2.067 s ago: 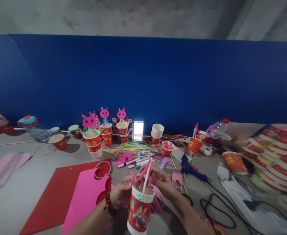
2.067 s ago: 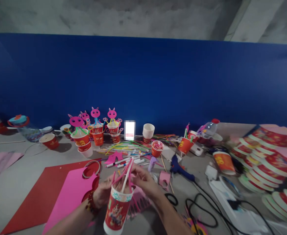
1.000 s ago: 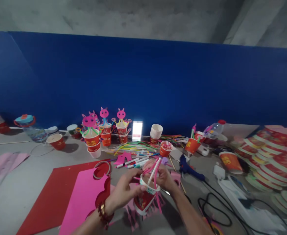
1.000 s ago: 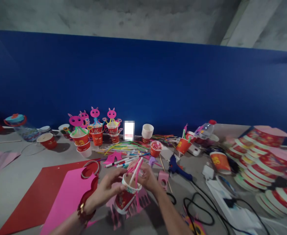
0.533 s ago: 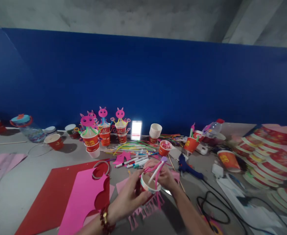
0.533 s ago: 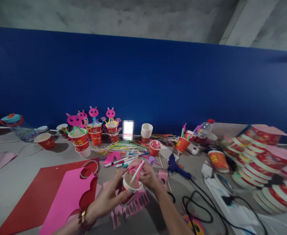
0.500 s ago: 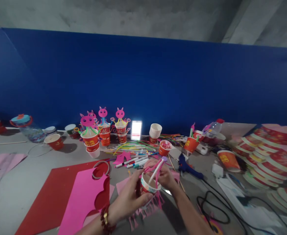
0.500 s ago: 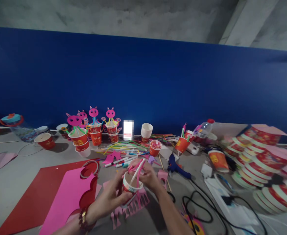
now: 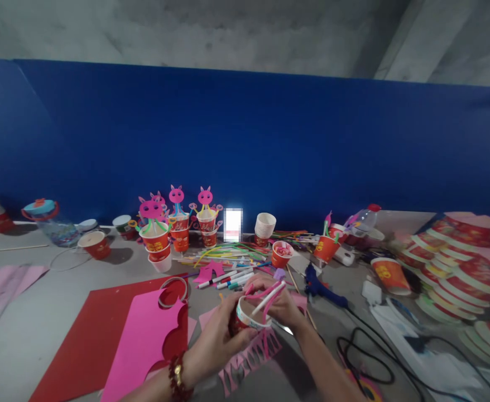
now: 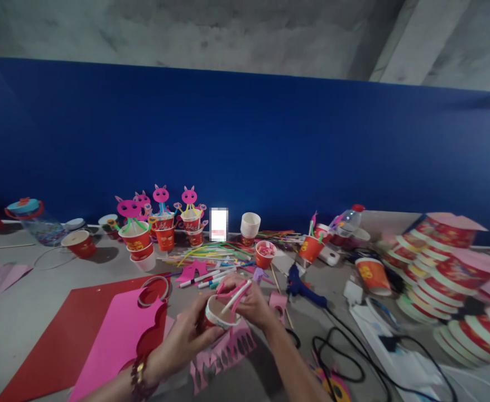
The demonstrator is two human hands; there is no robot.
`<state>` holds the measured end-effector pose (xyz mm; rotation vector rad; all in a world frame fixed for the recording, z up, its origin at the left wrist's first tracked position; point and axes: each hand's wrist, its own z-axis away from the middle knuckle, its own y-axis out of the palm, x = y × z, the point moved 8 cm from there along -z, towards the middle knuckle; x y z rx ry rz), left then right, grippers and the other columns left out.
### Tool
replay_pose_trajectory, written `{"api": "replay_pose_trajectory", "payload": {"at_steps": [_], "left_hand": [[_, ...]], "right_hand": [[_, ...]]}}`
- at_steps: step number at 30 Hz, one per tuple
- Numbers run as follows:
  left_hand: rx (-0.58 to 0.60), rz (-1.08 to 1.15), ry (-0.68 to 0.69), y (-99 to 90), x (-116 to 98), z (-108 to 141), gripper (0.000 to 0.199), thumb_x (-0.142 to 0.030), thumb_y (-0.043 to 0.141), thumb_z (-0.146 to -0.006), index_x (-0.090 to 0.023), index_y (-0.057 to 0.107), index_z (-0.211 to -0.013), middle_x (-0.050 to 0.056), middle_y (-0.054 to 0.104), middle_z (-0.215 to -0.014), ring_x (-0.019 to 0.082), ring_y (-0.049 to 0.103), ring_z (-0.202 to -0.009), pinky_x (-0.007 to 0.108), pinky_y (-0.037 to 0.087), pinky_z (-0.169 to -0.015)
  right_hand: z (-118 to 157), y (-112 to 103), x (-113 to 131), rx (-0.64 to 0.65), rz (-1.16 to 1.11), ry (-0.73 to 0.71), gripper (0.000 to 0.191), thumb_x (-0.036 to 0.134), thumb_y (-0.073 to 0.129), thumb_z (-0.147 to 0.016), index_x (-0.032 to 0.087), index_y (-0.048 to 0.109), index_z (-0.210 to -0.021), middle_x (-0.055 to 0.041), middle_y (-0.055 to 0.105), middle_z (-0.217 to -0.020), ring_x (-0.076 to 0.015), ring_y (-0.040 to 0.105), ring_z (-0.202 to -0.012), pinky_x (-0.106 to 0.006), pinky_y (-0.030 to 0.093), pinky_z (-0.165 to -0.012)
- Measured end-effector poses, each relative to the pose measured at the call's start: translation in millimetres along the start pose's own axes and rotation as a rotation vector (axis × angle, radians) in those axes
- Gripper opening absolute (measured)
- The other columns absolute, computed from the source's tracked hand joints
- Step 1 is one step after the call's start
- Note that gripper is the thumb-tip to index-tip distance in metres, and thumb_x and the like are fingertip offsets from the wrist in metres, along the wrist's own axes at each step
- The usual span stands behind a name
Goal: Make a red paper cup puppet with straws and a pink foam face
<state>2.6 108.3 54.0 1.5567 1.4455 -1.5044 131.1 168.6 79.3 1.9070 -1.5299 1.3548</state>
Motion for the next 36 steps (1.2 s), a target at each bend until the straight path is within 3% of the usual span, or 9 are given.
{"api": "replay_pose_trajectory", "payload": {"at_steps": [5, 9, 12, 16, 20, 29, 36], "left_hand": [[-0.032, 0.014, -0.016, 0.7, 11, 4, 0.063, -0.033, 0.074, -0.082, -0.021, 0.049, -0.139, 0.014, 0.062, -0.135, 0.031, 0.058, -0.123, 0.043, 0.045, -0.106], [0.025, 0.083, 0.025, -1.1, 13, 8, 0.07, -0.047, 0.072, -0.083, -0.022, 0.048, -0.143, 0.015, 0.057, -0.144, 0.033, 0.053, -0.131, 0.044, 0.042, -0.111], [-0.027, 0.093, -0.045, -12.9, 21, 6, 0.051, -0.051, 0.06, -0.091, -0.023, 0.06, -0.134, 0.012, 0.062, -0.139, 0.031, 0.056, -0.13, 0.044, 0.042, -0.111], [-0.091, 0.078, -0.096, -25.0, 19, -6, 0.033, -0.043, 0.061, -0.09, -0.021, 0.075, -0.111, 0.012, 0.075, -0.118, 0.029, 0.067, -0.113, 0.039, 0.05, -0.1], [-0.082, 0.061, -0.097, -26.6, 8, -16, 0.028, -0.026, 0.061, -0.083, -0.018, 0.078, -0.104, 0.011, 0.079, -0.106, 0.027, 0.072, -0.099, 0.034, 0.056, -0.085], [-0.124, -0.065, -0.108, -25.4, 5, -18, 0.031, -0.015, 0.054, -0.073, -0.016, 0.079, -0.092, 0.009, 0.08, -0.095, 0.024, 0.072, -0.09, 0.027, 0.054, -0.073], [-0.108, -0.103, -0.144, -22.9, 9, -20, 0.029, -0.011, 0.054, -0.071, -0.016, 0.078, -0.087, 0.006, 0.079, -0.088, 0.02, 0.071, -0.08, 0.022, 0.049, -0.064]], "right_hand": [[2, 2, 3, 0.0, 0.046, -0.034, 0.014, 0.035, 0.072, -0.087, 0.022, 0.077, -0.087, -0.0071, 0.074, -0.083, -0.0243, 0.069, -0.083, -0.037, 0.056, -0.077], [3, 1, 6, 0.013, 0.079, -0.068, 0.015, 0.035, 0.071, -0.088, 0.022, 0.076, -0.086, -0.0072, 0.074, -0.081, -0.0243, 0.069, -0.083, -0.036, 0.057, -0.075], [4, 2, 6, 0.018, 0.108, -0.093, 0.014, 0.036, 0.071, -0.088, 0.023, 0.076, -0.086, -0.008, 0.074, -0.087, -0.0247, 0.069, -0.086, -0.037, 0.057, -0.076], [6, 7, 9, 0.025, 0.143, -0.134, 0.015, 0.038, 0.071, -0.087, 0.023, 0.074, -0.089, -0.0079, 0.074, -0.089, -0.0255, 0.068, -0.085, -0.041, 0.056, -0.079], [8, 7, 17, 0.026, 0.162, -0.175, 0.014, 0.036, 0.066, -0.092, 0.023, 0.07, -0.095, -0.0086, 0.073, -0.091, -0.0249, 0.068, -0.086, -0.04, 0.054, -0.079], [9, 10, 20, 0.05, 0.25, -0.215, 0.01, 0.032, 0.067, -0.092, 0.022, 0.068, -0.096, -0.0073, 0.074, -0.092, -0.0223, 0.068, -0.084, -0.036, 0.053, -0.078], [10, 13, 20, 0.074, 0.243, -0.203, 0.024, 0.046, 0.062, -0.094, 0.022, 0.067, -0.094, -0.0079, 0.072, -0.089, -0.0224, 0.067, -0.083, -0.034, 0.052, -0.076]]}}
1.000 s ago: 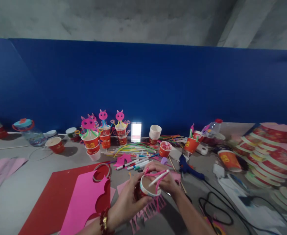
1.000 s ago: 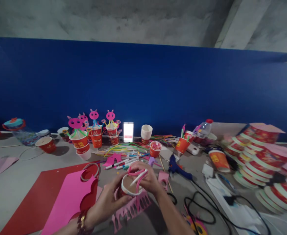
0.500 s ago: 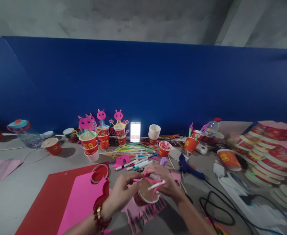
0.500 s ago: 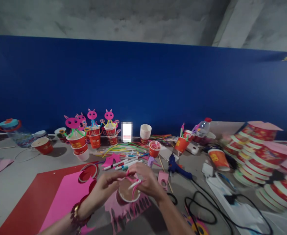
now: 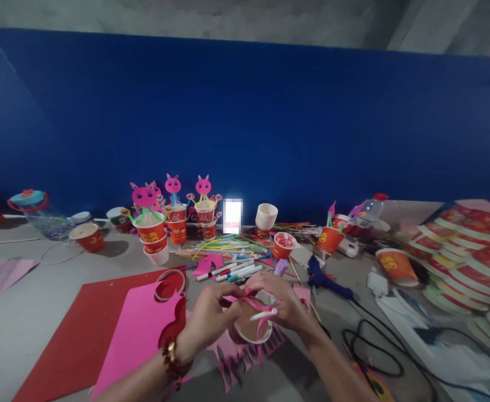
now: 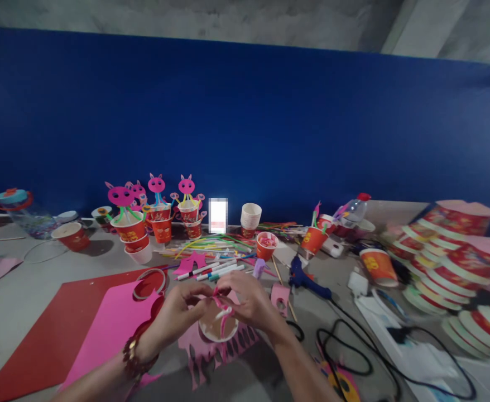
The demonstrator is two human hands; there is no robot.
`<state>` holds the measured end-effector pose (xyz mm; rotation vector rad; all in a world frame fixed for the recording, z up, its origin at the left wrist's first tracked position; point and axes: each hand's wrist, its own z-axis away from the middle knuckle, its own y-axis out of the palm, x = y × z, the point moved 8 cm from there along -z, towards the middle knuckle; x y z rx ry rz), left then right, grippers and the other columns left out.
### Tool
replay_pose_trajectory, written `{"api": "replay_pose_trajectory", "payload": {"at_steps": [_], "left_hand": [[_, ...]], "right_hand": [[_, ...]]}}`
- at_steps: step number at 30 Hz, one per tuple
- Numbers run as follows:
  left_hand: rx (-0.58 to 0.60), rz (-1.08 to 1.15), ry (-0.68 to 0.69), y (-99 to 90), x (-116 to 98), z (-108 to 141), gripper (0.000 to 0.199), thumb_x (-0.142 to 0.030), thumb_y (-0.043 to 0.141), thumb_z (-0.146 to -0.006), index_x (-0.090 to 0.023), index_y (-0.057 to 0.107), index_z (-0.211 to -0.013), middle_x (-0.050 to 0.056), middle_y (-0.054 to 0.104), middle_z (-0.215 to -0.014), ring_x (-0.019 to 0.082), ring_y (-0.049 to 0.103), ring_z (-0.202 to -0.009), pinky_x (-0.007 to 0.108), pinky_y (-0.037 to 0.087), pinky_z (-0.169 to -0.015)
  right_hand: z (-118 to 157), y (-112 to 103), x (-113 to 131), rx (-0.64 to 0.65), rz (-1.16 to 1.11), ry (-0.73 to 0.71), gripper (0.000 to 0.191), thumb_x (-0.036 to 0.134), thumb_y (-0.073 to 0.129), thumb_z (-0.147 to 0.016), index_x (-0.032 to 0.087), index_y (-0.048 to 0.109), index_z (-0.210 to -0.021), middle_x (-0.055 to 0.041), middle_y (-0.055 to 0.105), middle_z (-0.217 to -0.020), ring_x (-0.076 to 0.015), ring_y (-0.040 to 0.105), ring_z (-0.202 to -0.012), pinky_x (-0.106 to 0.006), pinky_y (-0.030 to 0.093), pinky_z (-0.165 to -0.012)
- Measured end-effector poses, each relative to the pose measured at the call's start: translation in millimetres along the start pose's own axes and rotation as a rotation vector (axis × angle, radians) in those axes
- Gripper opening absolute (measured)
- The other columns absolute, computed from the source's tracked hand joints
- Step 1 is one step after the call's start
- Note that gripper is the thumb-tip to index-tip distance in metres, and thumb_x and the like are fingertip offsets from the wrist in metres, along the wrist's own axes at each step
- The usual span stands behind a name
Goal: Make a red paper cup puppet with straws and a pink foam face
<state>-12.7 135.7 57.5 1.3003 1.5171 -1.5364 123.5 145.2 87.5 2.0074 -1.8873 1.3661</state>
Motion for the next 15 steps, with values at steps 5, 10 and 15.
{"api": "replay_pose_trajectory", "payload": {"at_steps": [5, 10, 15], "left_hand": [[-0.004, -0.014, 0.011, 0.7, -0.7, 0.5, 0.026, -0.011, 0.054, -0.074, -0.018, 0.077, -0.084, 0.004, 0.079, -0.084, 0.018, 0.07, -0.077, 0.021, 0.046, -0.061], [-0.023, -0.059, 0.056, -1.6, -3.1, 1.4, 0.025, -0.009, 0.053, -0.076, -0.017, 0.076, -0.079, 0.003, 0.077, -0.079, 0.016, 0.069, -0.073, 0.02, 0.043, -0.059], [0.001, -0.079, 0.052, -0.3, -1.6, 1.6, 0.022, -0.01, 0.054, -0.077, -0.017, 0.075, -0.079, 0.003, 0.077, -0.079, 0.016, 0.068, -0.073, 0.021, 0.043, -0.059]], "right_hand": [[1.1, 0.7, -1.2, 0.022, 0.005, 0.035, 0.022, 0.043, 0.063, -0.094, 0.022, 0.068, -0.096, -0.0073, 0.072, -0.091, -0.0221, 0.066, -0.085, -0.034, 0.051, -0.078], [2.2, 3.9, -5.0, 0.088, 0.002, 0.058, 0.015, 0.035, 0.066, -0.094, 0.022, 0.069, -0.101, -0.0077, 0.073, -0.096, -0.0223, 0.067, -0.091, -0.034, 0.052, -0.082], [2.9, 4.4, -9.0, 0.086, -0.007, 0.089, 0.014, 0.033, 0.068, -0.092, 0.021, 0.07, -0.099, -0.0076, 0.073, -0.093, -0.0212, 0.068, -0.087, -0.033, 0.054, -0.08]]}}
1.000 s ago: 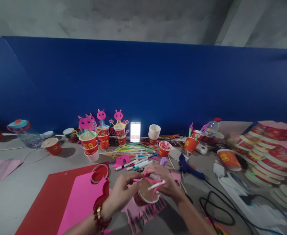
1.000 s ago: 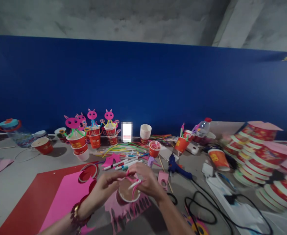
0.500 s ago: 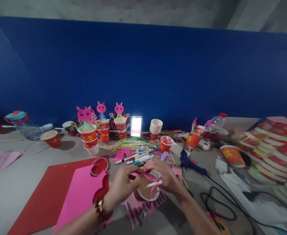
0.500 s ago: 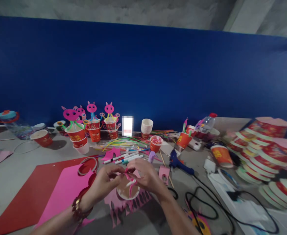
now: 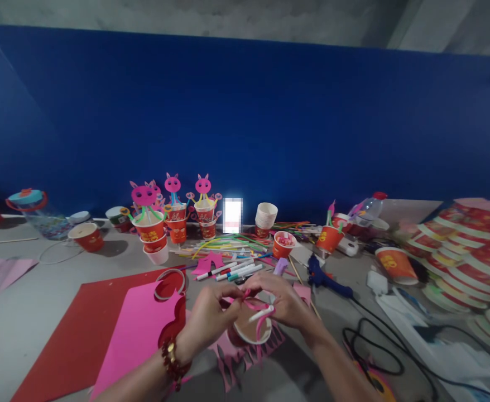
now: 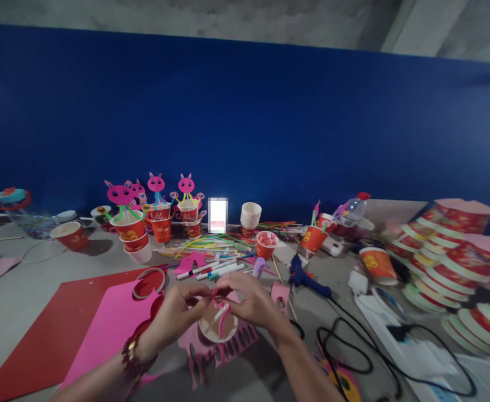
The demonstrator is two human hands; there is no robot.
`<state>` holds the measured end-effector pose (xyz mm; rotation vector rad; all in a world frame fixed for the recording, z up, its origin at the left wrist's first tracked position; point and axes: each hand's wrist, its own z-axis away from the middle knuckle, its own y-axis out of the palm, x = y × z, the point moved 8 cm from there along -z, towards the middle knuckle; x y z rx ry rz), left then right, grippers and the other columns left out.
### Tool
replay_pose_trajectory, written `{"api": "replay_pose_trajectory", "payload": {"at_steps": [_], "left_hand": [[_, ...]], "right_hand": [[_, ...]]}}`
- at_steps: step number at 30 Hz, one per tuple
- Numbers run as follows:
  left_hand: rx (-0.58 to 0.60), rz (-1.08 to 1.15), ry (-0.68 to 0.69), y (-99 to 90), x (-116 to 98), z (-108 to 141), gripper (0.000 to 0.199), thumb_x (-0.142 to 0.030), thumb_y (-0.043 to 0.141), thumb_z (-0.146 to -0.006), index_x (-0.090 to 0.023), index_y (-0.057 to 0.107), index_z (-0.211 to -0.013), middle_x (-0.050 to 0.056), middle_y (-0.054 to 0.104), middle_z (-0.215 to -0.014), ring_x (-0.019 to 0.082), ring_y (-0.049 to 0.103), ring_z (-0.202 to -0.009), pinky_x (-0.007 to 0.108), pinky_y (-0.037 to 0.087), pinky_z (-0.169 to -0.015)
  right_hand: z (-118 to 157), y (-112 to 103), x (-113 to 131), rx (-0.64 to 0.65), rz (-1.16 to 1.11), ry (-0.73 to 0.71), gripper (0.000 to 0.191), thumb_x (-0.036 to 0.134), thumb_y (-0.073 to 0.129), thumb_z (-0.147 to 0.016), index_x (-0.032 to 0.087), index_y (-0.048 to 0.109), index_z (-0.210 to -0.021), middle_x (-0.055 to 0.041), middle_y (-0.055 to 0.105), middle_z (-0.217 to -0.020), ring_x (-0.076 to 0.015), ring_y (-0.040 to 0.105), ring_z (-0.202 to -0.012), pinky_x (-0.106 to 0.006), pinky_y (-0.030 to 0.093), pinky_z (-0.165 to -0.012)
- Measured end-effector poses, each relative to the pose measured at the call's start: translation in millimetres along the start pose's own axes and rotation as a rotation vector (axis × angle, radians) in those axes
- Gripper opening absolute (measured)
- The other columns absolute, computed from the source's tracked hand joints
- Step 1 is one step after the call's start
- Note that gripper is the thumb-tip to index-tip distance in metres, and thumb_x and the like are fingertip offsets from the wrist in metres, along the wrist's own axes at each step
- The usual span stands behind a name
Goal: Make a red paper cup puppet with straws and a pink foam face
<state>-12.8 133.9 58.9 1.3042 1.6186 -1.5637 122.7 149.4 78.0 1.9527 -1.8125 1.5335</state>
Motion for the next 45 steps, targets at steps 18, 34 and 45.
{"api": "replay_pose_trajectory", "payload": {"at_steps": [18, 34, 45], "left_hand": [[-0.007, 0.007, 0.013, -4.8, -12, 1, 0.028, -0.009, 0.053, -0.076, -0.017, 0.078, -0.086, 0.004, 0.079, -0.084, 0.018, 0.071, -0.078, 0.024, 0.051, -0.069], [0.077, -0.052, 0.031, -2.3, -26, -25, 0.024, -0.014, 0.053, -0.076, -0.017, 0.077, -0.079, 0.002, 0.076, -0.076, 0.019, 0.067, -0.074, 0.024, 0.044, -0.065], [0.097, -0.07, 0.016, -2.2, -18, -26, 0.025, -0.013, 0.051, -0.076, -0.016, 0.076, -0.076, 0.002, 0.075, -0.074, 0.018, 0.067, -0.072, 0.023, 0.043, -0.064]], "right_hand": [[-1, 0, 2, -0.072, -0.078, -0.026, 0.012, 0.033, 0.067, -0.093, 0.021, 0.07, -0.093, -0.0074, 0.074, -0.093, -0.0212, 0.069, -0.088, -0.035, 0.054, -0.081], [5, -11, -20, -0.219, -0.167, 0.028, 0.009, 0.03, 0.07, -0.089, 0.021, 0.069, -0.09, -0.0071, 0.072, -0.094, -0.0227, 0.067, -0.089, -0.035, 0.052, -0.083], [1, -5, -18, -0.241, -0.169, 0.046, 0.01, 0.03, 0.067, -0.09, 0.021, 0.068, -0.087, -0.0057, 0.071, -0.088, -0.0214, 0.067, -0.084, -0.032, 0.052, -0.077]]}}
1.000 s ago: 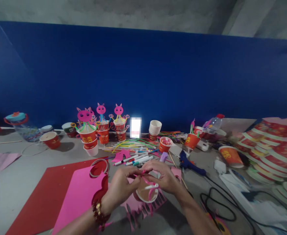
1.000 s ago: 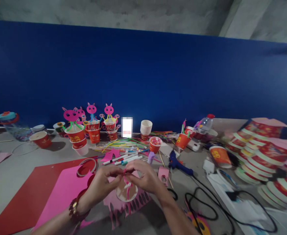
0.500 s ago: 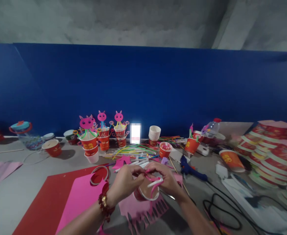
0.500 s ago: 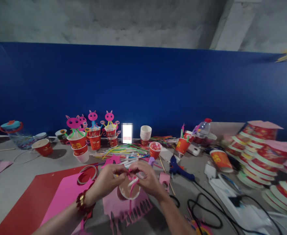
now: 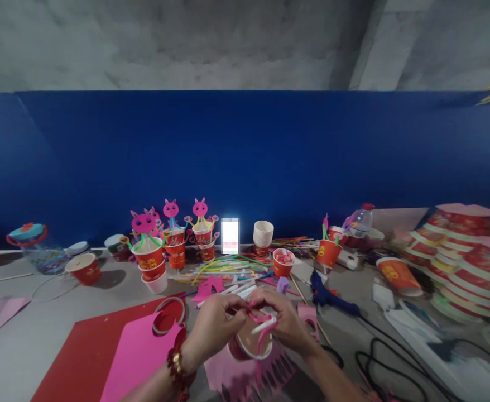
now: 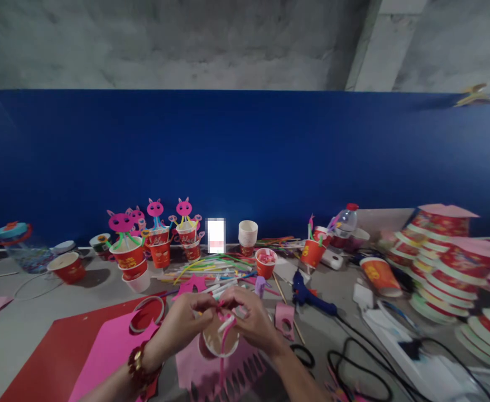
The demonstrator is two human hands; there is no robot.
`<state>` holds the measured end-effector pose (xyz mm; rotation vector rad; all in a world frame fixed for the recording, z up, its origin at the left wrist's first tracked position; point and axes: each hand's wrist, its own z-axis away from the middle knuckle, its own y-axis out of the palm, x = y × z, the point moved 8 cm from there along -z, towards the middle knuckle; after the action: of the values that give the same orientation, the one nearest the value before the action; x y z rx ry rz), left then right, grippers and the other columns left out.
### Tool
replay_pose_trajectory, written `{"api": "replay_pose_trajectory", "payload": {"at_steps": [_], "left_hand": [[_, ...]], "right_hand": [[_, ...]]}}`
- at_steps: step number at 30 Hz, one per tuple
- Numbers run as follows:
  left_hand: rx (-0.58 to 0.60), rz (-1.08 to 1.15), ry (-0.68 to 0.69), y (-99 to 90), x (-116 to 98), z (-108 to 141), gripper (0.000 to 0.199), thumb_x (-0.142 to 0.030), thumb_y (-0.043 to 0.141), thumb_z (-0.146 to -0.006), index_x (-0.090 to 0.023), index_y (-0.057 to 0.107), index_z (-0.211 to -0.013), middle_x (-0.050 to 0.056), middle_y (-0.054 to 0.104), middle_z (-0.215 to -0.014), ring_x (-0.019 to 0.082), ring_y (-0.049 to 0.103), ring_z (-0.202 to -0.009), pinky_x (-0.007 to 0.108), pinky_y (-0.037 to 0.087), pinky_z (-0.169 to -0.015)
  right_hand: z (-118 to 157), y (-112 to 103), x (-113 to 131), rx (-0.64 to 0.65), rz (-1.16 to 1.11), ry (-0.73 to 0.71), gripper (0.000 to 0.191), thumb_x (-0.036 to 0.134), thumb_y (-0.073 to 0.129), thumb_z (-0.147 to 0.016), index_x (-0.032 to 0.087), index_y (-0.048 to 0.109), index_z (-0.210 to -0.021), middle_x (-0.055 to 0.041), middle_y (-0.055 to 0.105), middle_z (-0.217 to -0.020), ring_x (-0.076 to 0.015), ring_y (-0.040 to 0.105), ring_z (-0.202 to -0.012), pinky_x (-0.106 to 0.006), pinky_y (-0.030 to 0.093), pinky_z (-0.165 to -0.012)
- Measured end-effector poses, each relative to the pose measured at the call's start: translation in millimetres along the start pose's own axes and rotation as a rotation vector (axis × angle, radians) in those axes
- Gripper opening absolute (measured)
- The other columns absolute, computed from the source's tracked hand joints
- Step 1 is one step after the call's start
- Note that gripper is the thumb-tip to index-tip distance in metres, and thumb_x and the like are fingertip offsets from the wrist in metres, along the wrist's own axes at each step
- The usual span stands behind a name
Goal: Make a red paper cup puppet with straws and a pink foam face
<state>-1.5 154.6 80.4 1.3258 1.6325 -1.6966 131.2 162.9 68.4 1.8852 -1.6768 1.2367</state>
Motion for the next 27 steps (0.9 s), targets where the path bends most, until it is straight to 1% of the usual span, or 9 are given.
{"api": "replay_pose_trajectory", "payload": {"at_steps": [4, 8, 15, 22, 27], "left_hand": [[-0.002, -0.003, 0.0, -0.1, 5, -1, 0.024, -0.013, 0.051, -0.076, -0.017, 0.075, -0.076, 0.001, 0.074, -0.074, 0.018, 0.067, -0.073, 0.023, 0.043, -0.065], [-0.003, 0.004, 0.0, 0.2, 6, -1, 0.025, -0.011, 0.051, -0.074, -0.017, 0.075, -0.077, 0.002, 0.076, -0.076, 0.019, 0.067, -0.075, 0.024, 0.044, -0.067], [0.003, 0.007, -0.019, 0.3, 9, -3, 0.026, -0.012, 0.052, -0.075, -0.017, 0.077, -0.079, 0.003, 0.077, -0.079, 0.019, 0.068, -0.077, 0.025, 0.044, -0.068], [0.005, -0.001, -0.037, 1.0, 9, -4, 0.026, -0.012, 0.051, -0.076, -0.016, 0.076, -0.078, 0.003, 0.075, -0.078, 0.019, 0.067, -0.076, 0.025, 0.043, -0.067], [0.021, -0.014, -0.055, 2.7, 13, -6, 0.027, -0.012, 0.051, -0.074, -0.016, 0.077, -0.079, 0.003, 0.075, -0.077, 0.019, 0.066, -0.076, 0.025, 0.042, -0.066]], "right_hand": [[-1, 1, 2, -0.019, 0.001, -0.005, 0.013, 0.033, 0.066, -0.091, 0.021, 0.068, -0.086, -0.0063, 0.07, -0.086, -0.0215, 0.067, -0.081, -0.032, 0.053, -0.074], [0, 2, -1, -0.029, -0.006, 0.009, 0.015, 0.035, 0.067, -0.091, 0.021, 0.068, -0.085, -0.0066, 0.07, -0.086, -0.0218, 0.066, -0.081, -0.032, 0.053, -0.074], [3, 5, -10, -0.005, -0.022, 0.035, 0.013, 0.032, 0.066, -0.092, 0.021, 0.067, -0.086, -0.006, 0.069, -0.088, -0.0215, 0.065, -0.084, -0.032, 0.052, -0.077], [2, 5, -10, -0.004, -0.043, 0.045, 0.013, 0.033, 0.068, -0.09, 0.021, 0.068, -0.086, -0.0057, 0.068, -0.087, -0.0212, 0.064, -0.082, -0.031, 0.051, -0.075], [4, 6, -16, 0.004, -0.045, 0.061, 0.011, 0.031, 0.067, -0.091, 0.021, 0.067, -0.087, -0.0054, 0.068, -0.087, -0.0205, 0.063, -0.082, -0.031, 0.05, -0.074]]}}
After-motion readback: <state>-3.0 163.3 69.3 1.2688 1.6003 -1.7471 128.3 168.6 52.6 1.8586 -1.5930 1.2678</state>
